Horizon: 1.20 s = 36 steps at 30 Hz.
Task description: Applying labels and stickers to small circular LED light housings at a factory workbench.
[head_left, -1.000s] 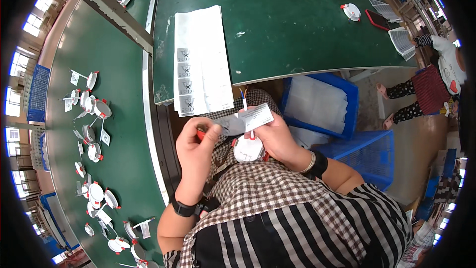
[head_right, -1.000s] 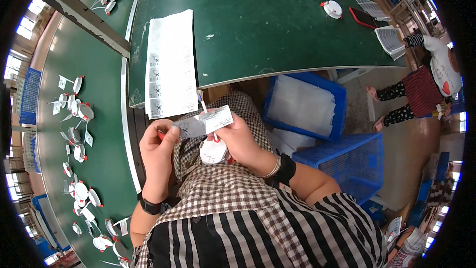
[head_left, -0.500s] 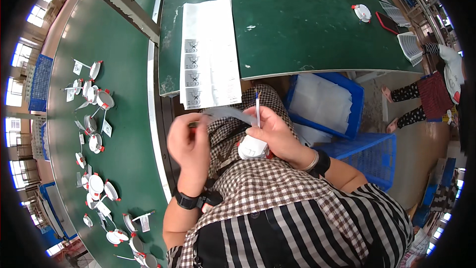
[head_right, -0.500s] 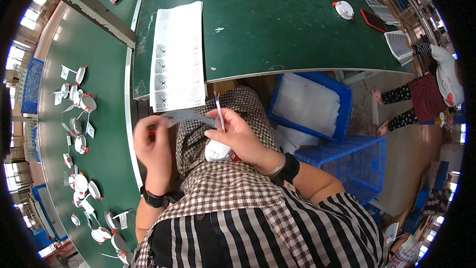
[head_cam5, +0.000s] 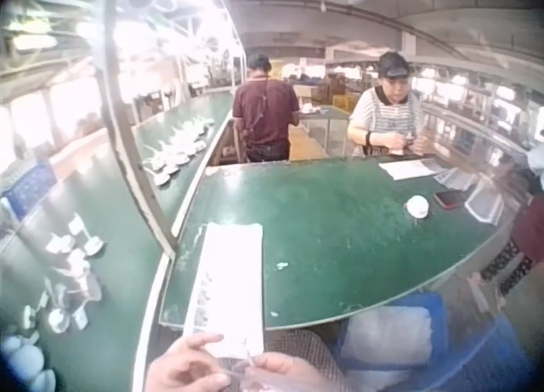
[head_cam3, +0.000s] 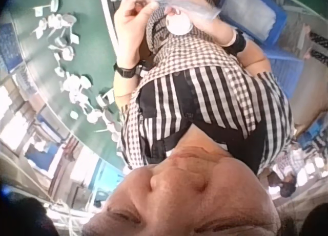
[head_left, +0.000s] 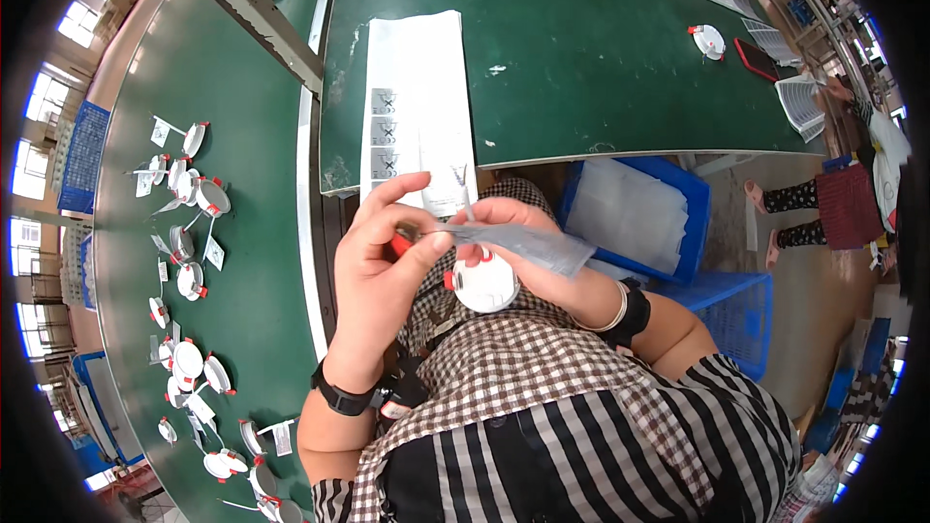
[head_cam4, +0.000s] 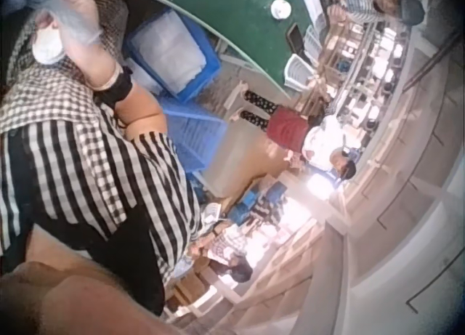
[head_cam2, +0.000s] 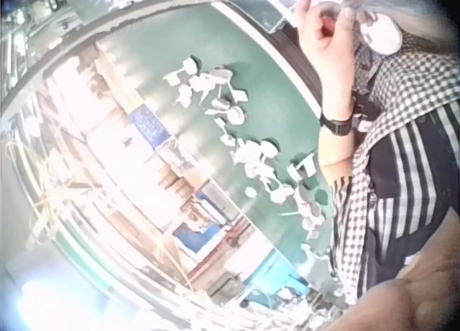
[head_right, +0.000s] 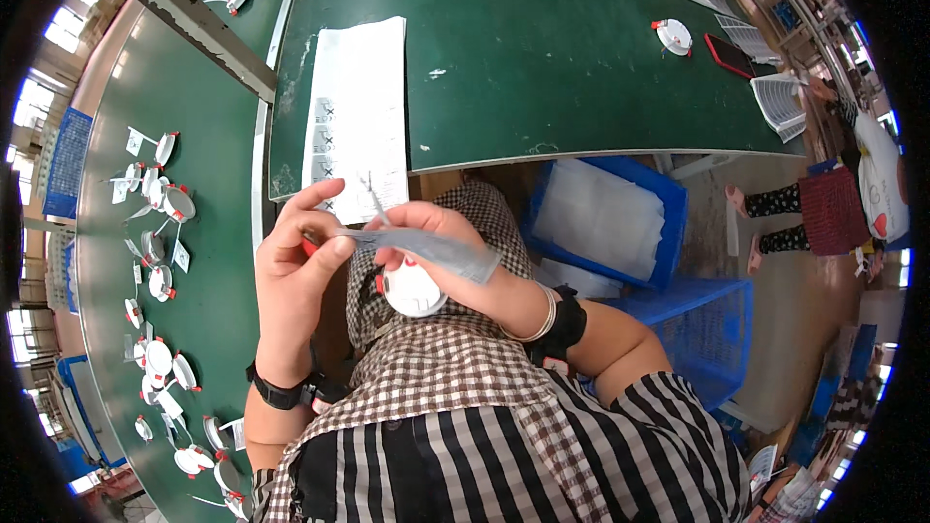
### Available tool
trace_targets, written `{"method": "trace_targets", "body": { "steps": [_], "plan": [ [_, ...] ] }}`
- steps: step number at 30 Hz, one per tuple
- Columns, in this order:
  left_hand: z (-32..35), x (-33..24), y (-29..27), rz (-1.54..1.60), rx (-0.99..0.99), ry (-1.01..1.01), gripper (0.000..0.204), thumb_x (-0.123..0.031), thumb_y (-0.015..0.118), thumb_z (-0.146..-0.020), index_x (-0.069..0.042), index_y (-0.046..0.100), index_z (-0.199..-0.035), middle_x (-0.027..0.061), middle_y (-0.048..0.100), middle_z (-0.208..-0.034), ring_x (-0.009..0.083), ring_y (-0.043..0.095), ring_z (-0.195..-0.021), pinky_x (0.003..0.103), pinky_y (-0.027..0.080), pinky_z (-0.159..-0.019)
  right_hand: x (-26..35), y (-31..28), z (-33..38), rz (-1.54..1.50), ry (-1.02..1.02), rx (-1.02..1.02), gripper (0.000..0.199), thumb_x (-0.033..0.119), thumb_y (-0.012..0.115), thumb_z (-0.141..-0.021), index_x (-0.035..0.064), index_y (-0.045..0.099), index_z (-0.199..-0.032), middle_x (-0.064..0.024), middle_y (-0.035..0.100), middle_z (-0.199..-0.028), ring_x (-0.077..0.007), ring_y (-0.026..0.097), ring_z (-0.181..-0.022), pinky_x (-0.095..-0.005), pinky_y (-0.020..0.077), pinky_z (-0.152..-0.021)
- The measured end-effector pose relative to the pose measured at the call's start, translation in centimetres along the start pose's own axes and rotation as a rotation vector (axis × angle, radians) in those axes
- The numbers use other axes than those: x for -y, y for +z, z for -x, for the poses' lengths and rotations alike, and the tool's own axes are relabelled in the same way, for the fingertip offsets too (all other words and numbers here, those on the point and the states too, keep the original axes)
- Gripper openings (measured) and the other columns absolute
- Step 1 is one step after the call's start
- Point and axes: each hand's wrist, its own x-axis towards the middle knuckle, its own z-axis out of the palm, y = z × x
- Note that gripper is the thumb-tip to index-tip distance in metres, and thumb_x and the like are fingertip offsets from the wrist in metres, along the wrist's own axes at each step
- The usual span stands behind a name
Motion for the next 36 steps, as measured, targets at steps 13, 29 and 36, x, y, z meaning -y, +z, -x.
{"method": "trace_targets", "body": {
  "steps": [13, 29, 36],
  "plan": [
    [-1.3, 4.1, 1.3, 0.729, -0.201, -0.66, 0.008, -0.009, 0.064, -0.085, -0.003, 0.059, -0.083, 0.0018, 0.058, -0.071, 0.0086, 0.052, -0.057, 0.02, 0.043, -0.053, -0.4, 1.3, 2.0, 0.469, -0.035, 0.003, 0.025, 0.006, 0.053, -0.091, 0.0009, 0.061, -0.115, -0.0056, 0.066, -0.089, -0.0076, 0.061, -0.08, -0.021, 0.0489, -0.072],
    [2.3, 4.2, 0.7, 0.294, -0.378, -0.446, 0.011, -0.011, 0.068, -0.084, -0.002, 0.062, -0.084, -0.0011, 0.056, -0.061, 0.004, 0.055, -0.054, 0.016, 0.035, -0.042, -2.7, -0.6, 1.4, 0.112, 0.134, -0.147, 0.014, 0.01, 0.051, -0.093, -0.0006, 0.056, -0.101, -0.0045, 0.059, -0.091, -0.0108, 0.059, -0.082, -0.0228, 0.0497, -0.073],
    [3.3, 4.7, 1.0, 0.312, -0.367, -0.539, 0.01, -0.009, 0.067, -0.084, -0.001, 0.062, -0.086, 0.0014, 0.059, -0.064, 0.006, 0.058, -0.055, 0.017, 0.036, -0.041, -2.9, -0.5, 1.2, 0.17, 0.11, -0.227, 0.017, 0.006, 0.05, -0.093, -0.001, 0.058, -0.106, -0.0042, 0.06, -0.087, -0.01, 0.059, -0.08, -0.023, 0.0499, -0.07]
  ]
}}
